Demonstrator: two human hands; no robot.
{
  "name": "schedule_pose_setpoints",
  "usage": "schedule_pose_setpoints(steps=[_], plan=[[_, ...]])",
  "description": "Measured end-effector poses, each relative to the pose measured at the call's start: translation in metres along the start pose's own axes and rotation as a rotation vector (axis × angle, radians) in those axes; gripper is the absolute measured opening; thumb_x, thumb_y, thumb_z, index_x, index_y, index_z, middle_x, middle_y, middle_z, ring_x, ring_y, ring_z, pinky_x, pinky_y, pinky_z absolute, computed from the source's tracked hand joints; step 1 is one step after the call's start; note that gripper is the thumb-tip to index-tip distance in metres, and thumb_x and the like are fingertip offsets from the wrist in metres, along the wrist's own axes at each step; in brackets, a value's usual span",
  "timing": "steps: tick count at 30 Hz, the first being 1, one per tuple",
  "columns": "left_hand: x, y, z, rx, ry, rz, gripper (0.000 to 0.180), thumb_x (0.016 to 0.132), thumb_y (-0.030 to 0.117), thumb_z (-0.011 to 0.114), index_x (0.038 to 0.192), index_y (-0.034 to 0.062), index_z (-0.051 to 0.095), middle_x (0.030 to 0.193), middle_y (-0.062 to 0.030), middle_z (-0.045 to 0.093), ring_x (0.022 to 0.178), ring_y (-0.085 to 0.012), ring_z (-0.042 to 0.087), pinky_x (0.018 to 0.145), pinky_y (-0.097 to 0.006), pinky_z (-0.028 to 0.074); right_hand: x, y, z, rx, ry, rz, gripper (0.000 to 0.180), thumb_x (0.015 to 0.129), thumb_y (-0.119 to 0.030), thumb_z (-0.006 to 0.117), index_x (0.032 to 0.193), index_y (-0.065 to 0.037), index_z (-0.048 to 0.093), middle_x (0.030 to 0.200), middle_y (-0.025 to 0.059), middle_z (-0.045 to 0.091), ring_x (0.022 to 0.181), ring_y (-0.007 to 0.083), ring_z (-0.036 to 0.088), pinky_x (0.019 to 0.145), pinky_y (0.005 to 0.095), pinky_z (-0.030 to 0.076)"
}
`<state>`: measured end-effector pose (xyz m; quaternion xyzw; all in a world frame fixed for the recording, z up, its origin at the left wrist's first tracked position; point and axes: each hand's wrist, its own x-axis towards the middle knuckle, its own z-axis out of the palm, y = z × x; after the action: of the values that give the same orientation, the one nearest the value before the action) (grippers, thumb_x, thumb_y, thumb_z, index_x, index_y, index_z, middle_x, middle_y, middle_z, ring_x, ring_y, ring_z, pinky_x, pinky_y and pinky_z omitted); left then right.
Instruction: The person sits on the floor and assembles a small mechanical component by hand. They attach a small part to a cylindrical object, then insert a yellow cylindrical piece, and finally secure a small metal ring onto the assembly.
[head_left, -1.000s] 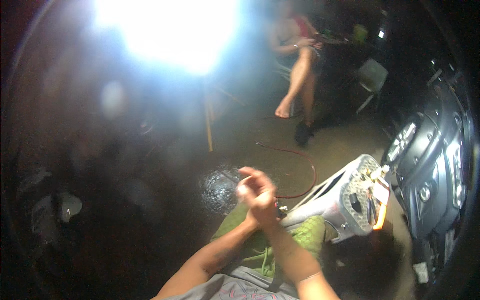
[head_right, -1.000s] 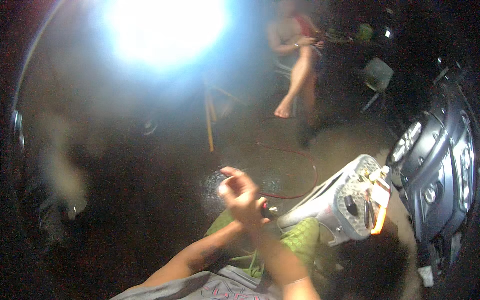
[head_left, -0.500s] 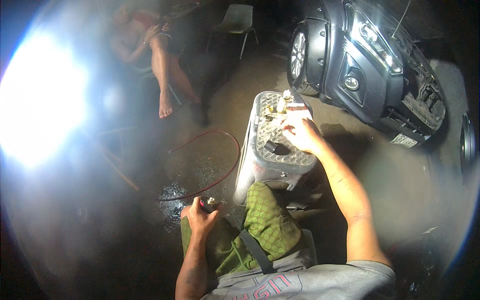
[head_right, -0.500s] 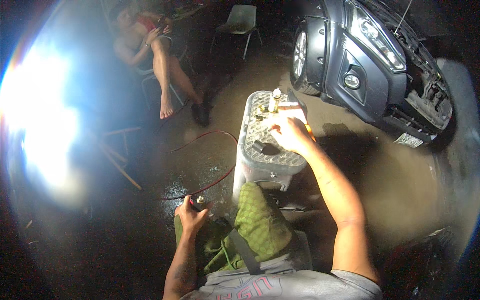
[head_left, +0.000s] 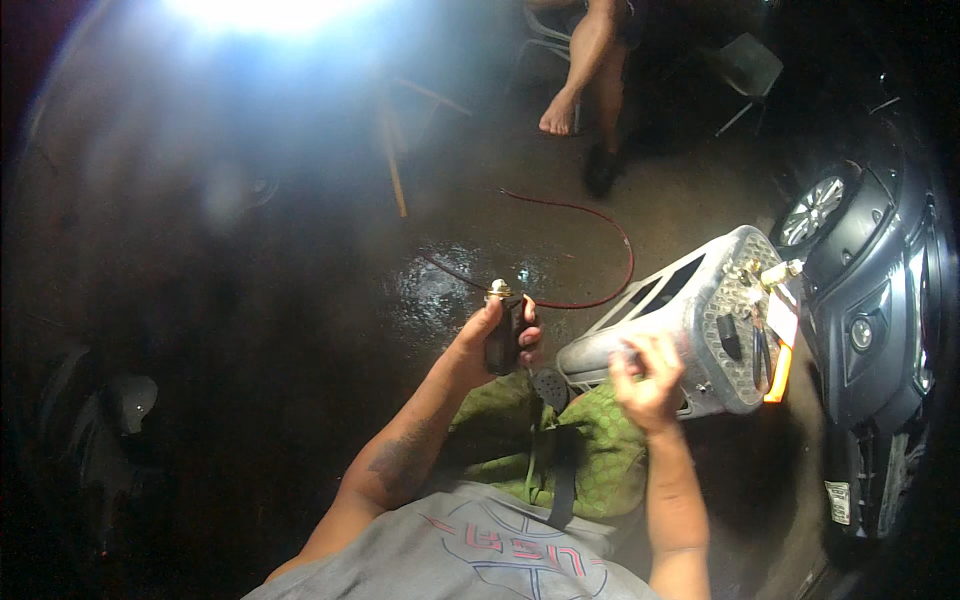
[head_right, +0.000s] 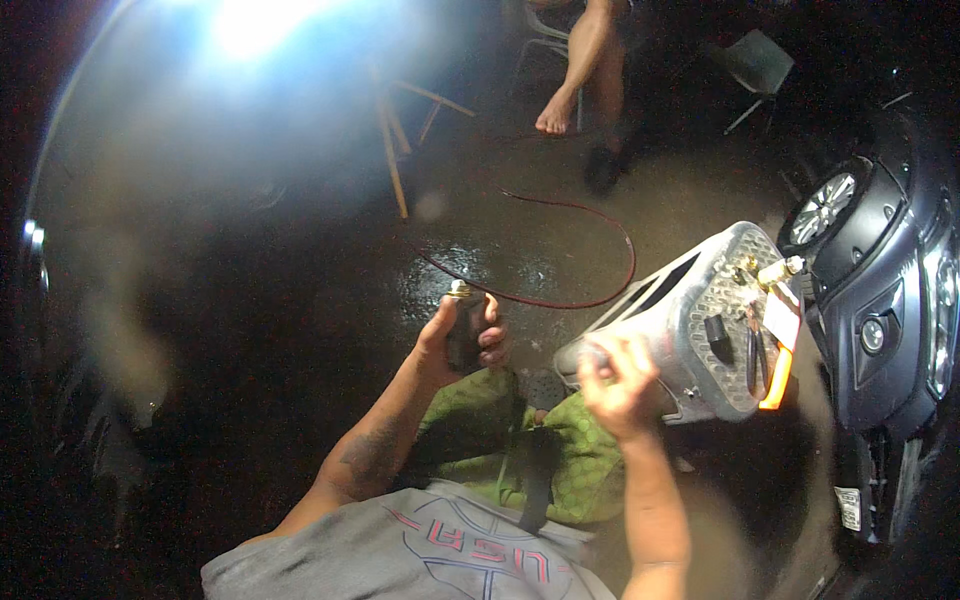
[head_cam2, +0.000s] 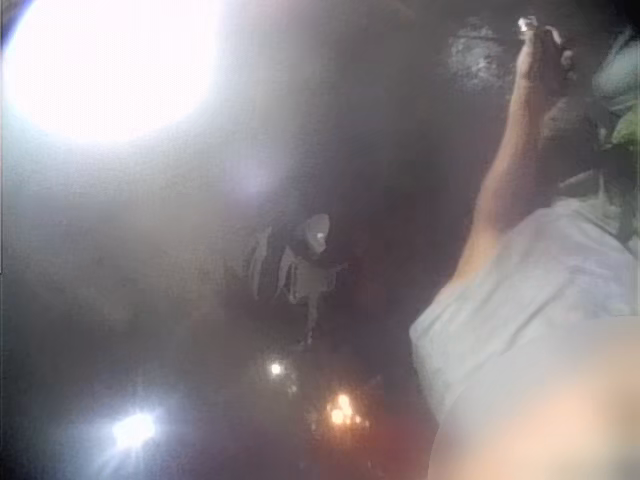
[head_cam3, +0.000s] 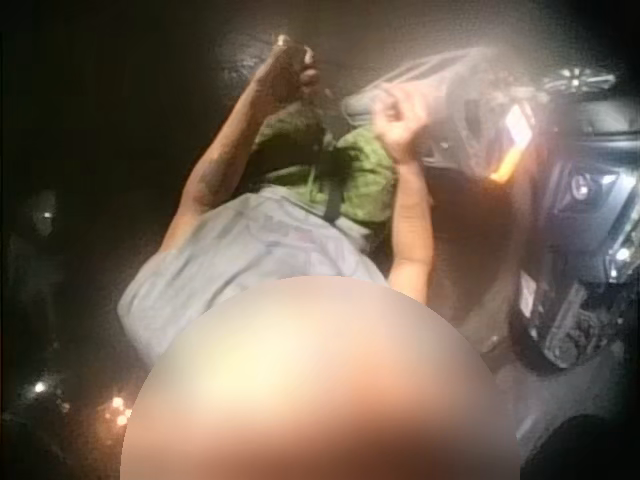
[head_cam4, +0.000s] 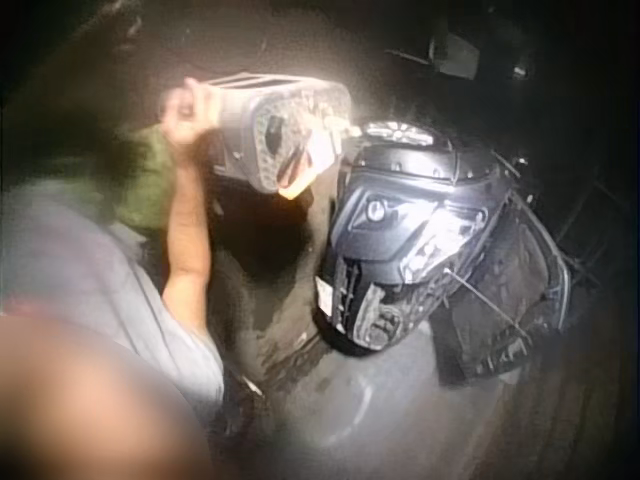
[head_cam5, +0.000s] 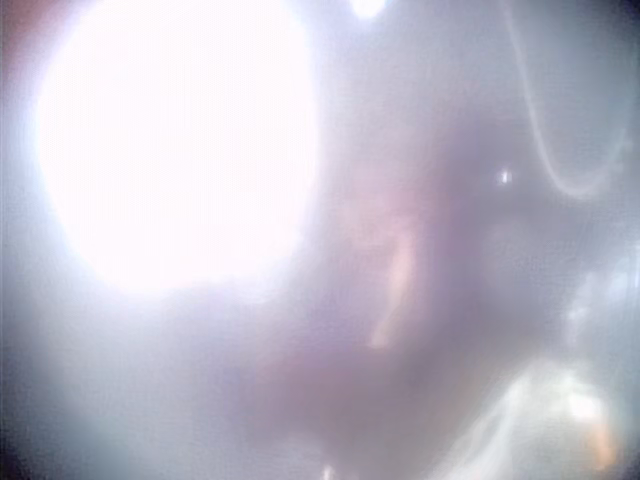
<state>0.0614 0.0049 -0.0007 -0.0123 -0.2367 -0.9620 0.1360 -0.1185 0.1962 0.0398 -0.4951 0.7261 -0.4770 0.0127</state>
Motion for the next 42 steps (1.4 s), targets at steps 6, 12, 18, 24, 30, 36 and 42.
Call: schedule_pose_setpoints(steps=[6, 12, 18, 24, 30, 36, 42], plan=[[-0.007, 0.007, 0.021, -0.196, -0.242, 0.060, 0.069, 0.093, 0.073, 0.056, 0.116, 0.0078, 0.053, 0.087, -0.0001, 0.053, 0.070, -0.0115, 0.054, 0.062, -0.030, 0.041, -0.037, 0.022, 0.088, 0.291, -0.304, 0.503, 0.028, 0.085, -0.008, 0.076, 0.112, -0.001, 0.072, 0.087, 0.0018, 0.065, 0.066, 0.0068, 0.051, 0.062, 0.0239, 0.046], [-0.010, 0.007, 0.026, -0.198, -0.279, 0.022, 0.071, 0.087, 0.076, 0.061, 0.108, 0.0095, 0.050, 0.083, -0.0006, 0.051, 0.065, -0.0108, 0.051, 0.057, -0.027, 0.039, -0.049, 0.068, 0.082, 0.279, -0.515, 0.601, 0.035, 0.086, -0.018, 0.079, 0.116, -0.003, 0.071, 0.087, 0.0023, 0.069, 0.071, 0.0085, 0.056, 0.068, 0.0287, 0.052], [-0.006, -0.003, 0.025, -0.150, -0.255, 0.020, 0.073, 0.083, 0.079, 0.063, 0.106, 0.0126, 0.047, 0.077, 0.0026, 0.051, 0.065, -0.0117, 0.052, 0.060, -0.029, 0.040, -0.045, 0.067, 0.087, 0.279, -0.582, 0.628, 0.034, 0.087, -0.018, 0.079, 0.117, -0.003, 0.071, 0.088, -0.0004, 0.066, 0.074, 0.0073, 0.054, 0.071, 0.0269, 0.051], [-0.003, -0.009, 0.023, -0.055, -0.330, 0.002, 0.073, 0.080, 0.080, 0.066, 0.103, 0.0135, 0.046, 0.071, 0.0045, 0.050, 0.059, -0.0107, 0.050, 0.054, -0.027, 0.037, -0.043, 0.068, 0.084, 0.302, -0.564, 0.618, 0.035, 0.087, -0.019, 0.079, 0.118, -0.003, 0.071, 0.088, -0.0004, 0.066, 0.072, 0.0073, 0.052, 0.069, 0.0267, 0.050], [0.003, -0.021, 0.034, -0.056, -0.204, 0.011, 0.076, 0.078, 0.081, 0.068, 0.100, 0.0118, 0.047, 0.070, 0.0038, 0.050, 0.056, -0.0111, 0.051, 0.052, -0.025, 0.037, -0.042, 0.074, 0.090, 0.294, -0.580, 0.621, 0.039, 0.085, -0.023, 0.080, 0.118, -0.003, 0.071, 0.092, 0.0061, 0.071, 0.071, 0.0104, 0.058, 0.070, 0.0307, 0.053], [0.009, -0.028, 0.034, -0.201, -0.192, -0.029, 0.076, 0.080, 0.081, 0.065, 0.099, 0.0096, 0.049, 0.072, 0.0020, 0.051, 0.057, -0.0111, 0.051, 0.054, -0.028, 0.040, -0.039, 0.079, 0.093, 0.319, -0.602, 0.625, 0.041, 0.085, -0.025, 0.079, 0.120, -0.003, 0.071, 0.099, 0.0104, 0.074, 0.082, 0.0151, 0.065, 0.079, 0.0336, 0.055], [0.004, -0.019, 0.025, 0.005, 0.106, 0.011, 0.060, 0.091, 0.066, 0.063, 0.104, 0.0084, 0.052, 0.079, -0.0023, 0.055, 0.063, -0.0138, 0.054, 0.055, -0.030, 0.041, -0.037, 0.078, 0.091, 0.333, -0.605, 0.621, 0.041, 0.086, -0.025, 0.079, 0.119, -0.002, 0.071, 0.100, 0.0115, 0.075, 0.090, 0.0173, 0.068, 0.084, 0.0351, 0.055]])
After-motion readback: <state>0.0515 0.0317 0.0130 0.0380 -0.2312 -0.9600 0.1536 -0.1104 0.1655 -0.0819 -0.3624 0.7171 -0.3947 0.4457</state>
